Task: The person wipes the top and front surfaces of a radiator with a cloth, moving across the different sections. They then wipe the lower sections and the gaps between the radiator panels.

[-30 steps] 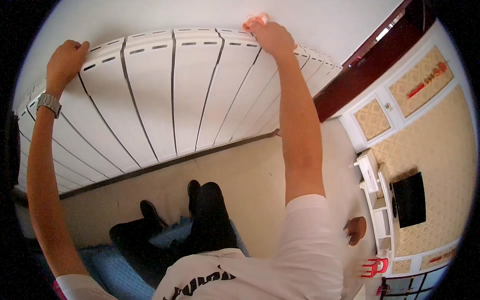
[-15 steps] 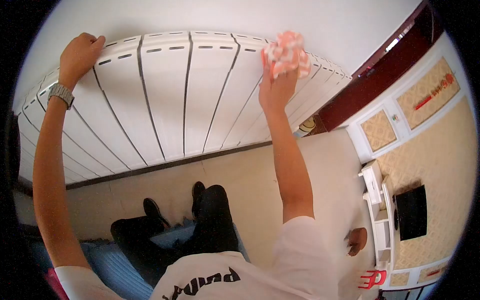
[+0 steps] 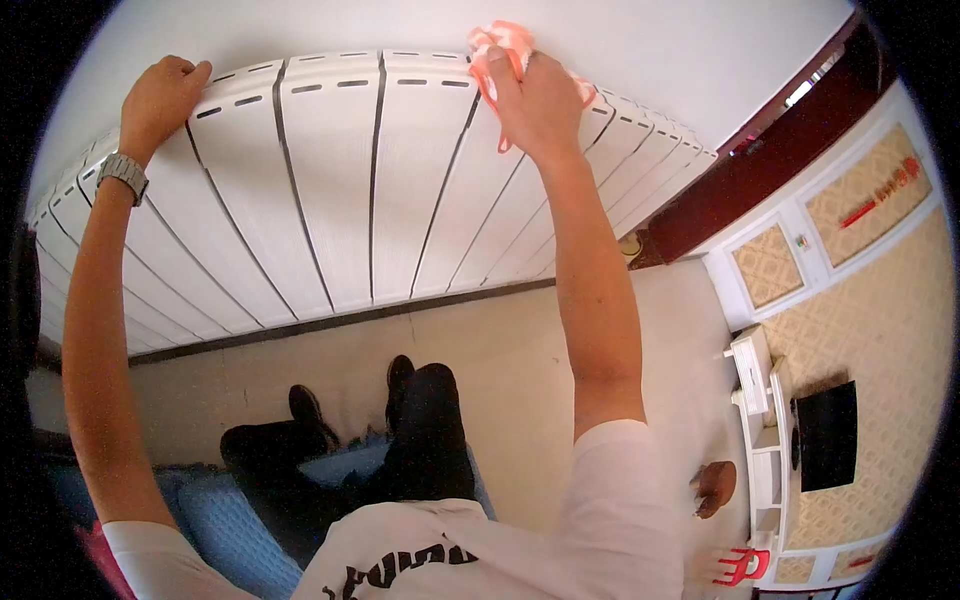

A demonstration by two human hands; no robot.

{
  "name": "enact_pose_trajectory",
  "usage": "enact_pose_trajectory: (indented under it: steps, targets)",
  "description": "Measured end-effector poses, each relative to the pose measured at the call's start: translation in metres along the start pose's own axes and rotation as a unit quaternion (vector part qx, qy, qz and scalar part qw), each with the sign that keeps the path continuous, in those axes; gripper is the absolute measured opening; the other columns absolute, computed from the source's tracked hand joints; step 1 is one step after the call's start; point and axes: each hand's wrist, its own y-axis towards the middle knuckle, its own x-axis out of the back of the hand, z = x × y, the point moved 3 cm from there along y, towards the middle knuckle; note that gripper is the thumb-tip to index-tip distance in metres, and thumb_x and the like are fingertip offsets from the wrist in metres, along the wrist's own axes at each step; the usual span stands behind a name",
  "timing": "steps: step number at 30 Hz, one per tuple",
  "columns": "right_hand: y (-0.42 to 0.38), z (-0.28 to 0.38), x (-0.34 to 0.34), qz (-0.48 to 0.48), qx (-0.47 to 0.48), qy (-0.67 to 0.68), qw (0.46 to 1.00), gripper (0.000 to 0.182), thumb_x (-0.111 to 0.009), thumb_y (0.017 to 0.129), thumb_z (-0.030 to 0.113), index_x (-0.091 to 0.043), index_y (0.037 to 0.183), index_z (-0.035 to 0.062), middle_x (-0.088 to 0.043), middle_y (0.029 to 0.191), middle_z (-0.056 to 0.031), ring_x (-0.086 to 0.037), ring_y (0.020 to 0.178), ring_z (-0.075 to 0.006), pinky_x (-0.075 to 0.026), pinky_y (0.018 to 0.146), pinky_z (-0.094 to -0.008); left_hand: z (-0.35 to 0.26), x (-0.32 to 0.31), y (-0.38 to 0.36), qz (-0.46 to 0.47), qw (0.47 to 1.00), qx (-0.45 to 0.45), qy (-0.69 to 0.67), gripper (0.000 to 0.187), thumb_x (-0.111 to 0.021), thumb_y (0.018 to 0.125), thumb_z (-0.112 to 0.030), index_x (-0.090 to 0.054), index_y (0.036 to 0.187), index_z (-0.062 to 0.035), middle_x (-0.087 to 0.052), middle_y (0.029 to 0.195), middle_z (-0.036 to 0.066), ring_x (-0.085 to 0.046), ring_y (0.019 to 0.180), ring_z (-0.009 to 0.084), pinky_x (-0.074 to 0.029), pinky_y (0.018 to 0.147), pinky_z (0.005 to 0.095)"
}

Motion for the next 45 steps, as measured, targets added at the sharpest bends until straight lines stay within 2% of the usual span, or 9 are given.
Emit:
enact_pose_trajectory:
  steps: [6, 9, 13, 22, 29, 30, 32, 35, 45]
  targets:
    - [-0.047, -0.007, -0.025, -0.172, 0.155, 0.122, 0.965, 0.042, -0.052, 0.089, 0.029, -0.057, 0.114, -0.0045, -0.059, 0.113, -0.0251, -0.053, 0.113, -0.0386, -0.04, 0.092, -0.0464, 0.006, -0.004, 0.006, -0.01, 1.0, -0.005, 0.023, 0.05, -0.046, 0.085, -0.042, -0.069, 0.101, -0.0011, -0.069, 0.099, 0.019, -0.064, 0.092, 0.0372, -0.048, 0.087, 0.0427]
    - [-0.09, -0.014, -0.051, -0.189, 0.125, 0.074, 0.971, 0.051, -0.06, 0.083, 0.019, -0.049, 0.127, -0.0037, -0.028, 0.148, -0.0259, -0.027, 0.135, -0.0461, -0.028, 0.109, -0.0465, 0.013, -0.011, 0.011, -0.007, 1.0, 0.001, 0.026, 0.05, -0.044, 0.087, -0.042, -0.069, 0.102, -0.0011, -0.068, 0.1, 0.019, -0.063, 0.094, 0.038, -0.047, 0.089, 0.0432]
    - [-0.159, -0.038, -0.103, -0.166, 0.1, -0.004, 0.981, 0.055, -0.065, 0.078, 0.014, -0.048, 0.128, -0.0007, -0.031, 0.145, -0.0254, -0.032, 0.132, -0.0449, -0.036, 0.102, -0.0465, 0.018, -0.015, 0.009, -0.13, 0.985, -0.106, 0.045, 0.049, -0.044, 0.091, -0.044, -0.068, 0.097, -0.002, -0.067, 0.087, 0.02, -0.064, 0.081, 0.0367, -0.05, 0.077, 0.0435]
    - [-0.252, -0.063, -0.181, -0.035, -0.087, 0.05, 0.994, 0.05, -0.073, 0.067, 0.011, -0.056, 0.114, 0.007, -0.046, 0.123, -0.019, -0.049, 0.113, -0.0398, -0.05, 0.081, -0.0446, -0.032, 0.027, -0.024, -0.048, 0.997, 0.064, 0.006, 0.038, -0.053, 0.079, -0.028, -0.069, 0.075, 0.0064, -0.066, 0.077, 0.027, -0.066, 0.075, 0.038, -0.051, 0.077, 0.0434]
    - [-0.353, -0.106, -0.27, -0.009, -0.192, 0.049, 0.98, 0.038, -0.07, 0.069, 0.008, -0.056, 0.105, 0.0038, -0.05, 0.111, -0.0183, -0.054, 0.102, -0.0386, -0.049, 0.08, -0.0445, -0.026, 0.005, -0.026, -0.151, 0.947, -0.179, 0.221, 0.033, -0.055, 0.081, -0.025, -0.065, 0.065, 0.002, -0.062, 0.063, 0.018, -0.059, 0.058, 0.0328, -0.048, 0.065, 0.0421]
    - [-0.372, -0.119, -0.289, -0.014, -0.278, 0.092, 0.956, 0.036, -0.067, 0.071, 0.006, -0.055, 0.104, 0.0044, -0.052, 0.109, -0.0161, -0.056, 0.101, -0.0356, -0.049, 0.08, -0.0433, -0.027, -0.001, -0.022, -0.166, 0.869, -0.272, 0.38, 0.031, -0.057, 0.081, -0.025, -0.065, 0.064, -0.0006, -0.061, 0.062, 0.016, -0.059, 0.06, 0.0308, -0.047, 0.064, 0.0408]
    - [-0.404, -0.141, -0.325, -0.017, -0.363, 0.135, 0.922, 0.033, -0.064, 0.072, 0.004, -0.054, 0.104, 0.0051, -0.054, 0.106, -0.0139, -0.057, 0.1, -0.0326, -0.049, 0.08, -0.042, 0.014, -0.004, 0.017, -0.088, 0.954, -0.242, 0.151, 0.023, -0.056, 0.085, -0.022, -0.064, 0.071, -0.0066, -0.061, 0.068, 0.011, -0.059, 0.064, 0.0238, -0.046, 0.064, 0.0365]
    - [-0.442, -0.167, -0.388, -0.14, -0.582, 0.595, 0.536, 0.037, -0.048, 0.074, 0.0, -0.051, 0.11, 0.008, -0.057, 0.106, -0.0081, -0.059, 0.094, -0.0237, -0.05, 0.08, -0.0393, -0.003, 0.004, 0.013, -0.041, 0.99, -0.127, 0.052, 0.052, -0.051, 0.081, -0.041, -0.062, 0.062, 0.0059, -0.062, 0.062, 0.023, -0.058, 0.057, 0.0374, -0.045, 0.062, 0.0486]
    - [-0.404, -0.12, -0.385, -0.132, -0.566, 0.748, 0.319, 0.033, -0.045, 0.078, 0.03, -0.059, 0.078, 0.0009, -0.057, 0.058, -0.0178, -0.054, 0.052, -0.0386, -0.047, 0.054, -0.0473, -0.011, -0.006, -0.028, -0.122, 0.98, -0.144, 0.063, 0.022, -0.051, 0.088, -0.022, -0.064, 0.08, -0.0063, -0.063, 0.077, 0.014, -0.061, 0.072, 0.0242, -0.047, 0.068, 0.037]
